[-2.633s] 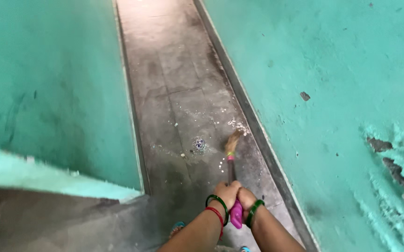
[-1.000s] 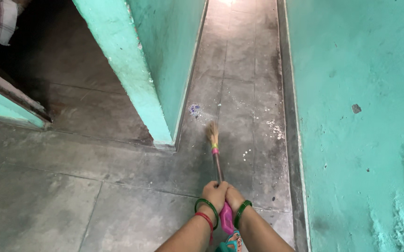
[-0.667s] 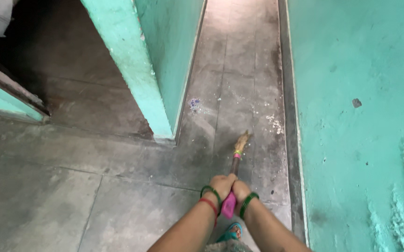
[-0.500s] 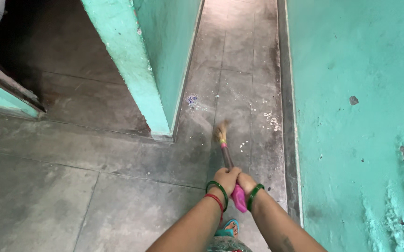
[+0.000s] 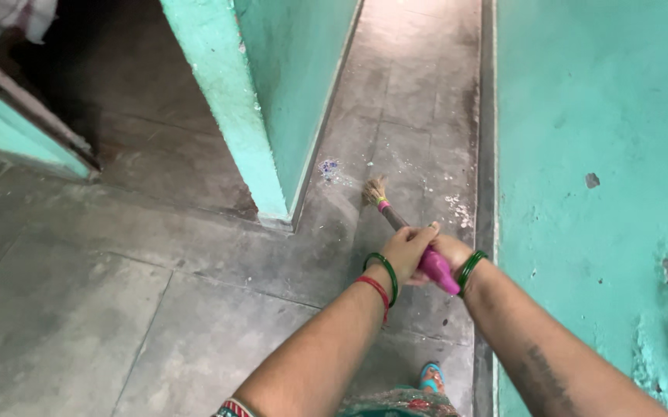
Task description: The person sweeps the floor of a narrow hallway using a broom, gathering small pieces of debris.
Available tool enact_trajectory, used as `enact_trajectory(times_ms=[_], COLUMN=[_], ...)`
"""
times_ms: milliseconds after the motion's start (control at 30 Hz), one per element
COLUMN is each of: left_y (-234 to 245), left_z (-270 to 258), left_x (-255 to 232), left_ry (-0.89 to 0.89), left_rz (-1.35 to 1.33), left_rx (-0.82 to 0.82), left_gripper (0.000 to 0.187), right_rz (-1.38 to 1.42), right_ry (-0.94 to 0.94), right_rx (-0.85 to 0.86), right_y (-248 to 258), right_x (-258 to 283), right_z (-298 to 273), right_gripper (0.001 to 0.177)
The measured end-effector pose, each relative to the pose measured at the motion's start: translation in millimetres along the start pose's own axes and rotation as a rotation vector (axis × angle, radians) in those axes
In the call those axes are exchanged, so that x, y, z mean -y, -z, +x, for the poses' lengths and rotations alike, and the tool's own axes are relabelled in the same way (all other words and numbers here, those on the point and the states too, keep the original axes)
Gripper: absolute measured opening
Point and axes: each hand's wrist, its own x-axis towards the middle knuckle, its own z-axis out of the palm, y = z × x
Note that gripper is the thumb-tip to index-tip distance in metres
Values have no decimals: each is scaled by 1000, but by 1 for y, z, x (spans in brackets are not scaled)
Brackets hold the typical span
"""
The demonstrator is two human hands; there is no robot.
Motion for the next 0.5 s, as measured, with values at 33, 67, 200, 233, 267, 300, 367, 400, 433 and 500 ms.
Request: enact_trajectory(times_ms=[33, 67, 200, 233, 267, 300, 367, 400, 433, 500], left_y=[-7, -15, -69, -82, -97, -112, -139, -152, -163, -182], left_z=[0, 2, 25, 29, 32, 32, 22, 21, 22, 22], left_x=[-1, 1, 29, 36, 38, 40, 48, 50, 56, 83], left_ry=[-27, -53, -227, -286, -352, -366, -43, -51, -135, -218], left_rz=[146, 289, 251, 307, 365, 346, 59, 43, -50, -163], left_rx=[5, 7, 31, 1, -35, -60, -119, -139, -104, -93], left_gripper=[66, 67, 73, 75, 77, 77, 64, 64, 61, 59], right_rz=[-3, -41, -358, -376, -549, -722, -754, -772, -785, -780], right_ry=[-10, -101, -269, -287, -336, -382, -425, -444, -456, -495], right_rx=[12, -332, -630, -617, -561, -500, -386, -289, -268, -293], right_y=[2, 4, 16, 18, 21, 23, 18, 16, 13, 5], right_x=[6, 17, 61, 69, 80, 92, 104, 111, 115, 110], right_z=[-6, -16, -69, -85, -99, -111, -133, -141, -147, -161], right_gripper=[28, 29, 31, 31, 31, 33, 28, 24, 24, 21])
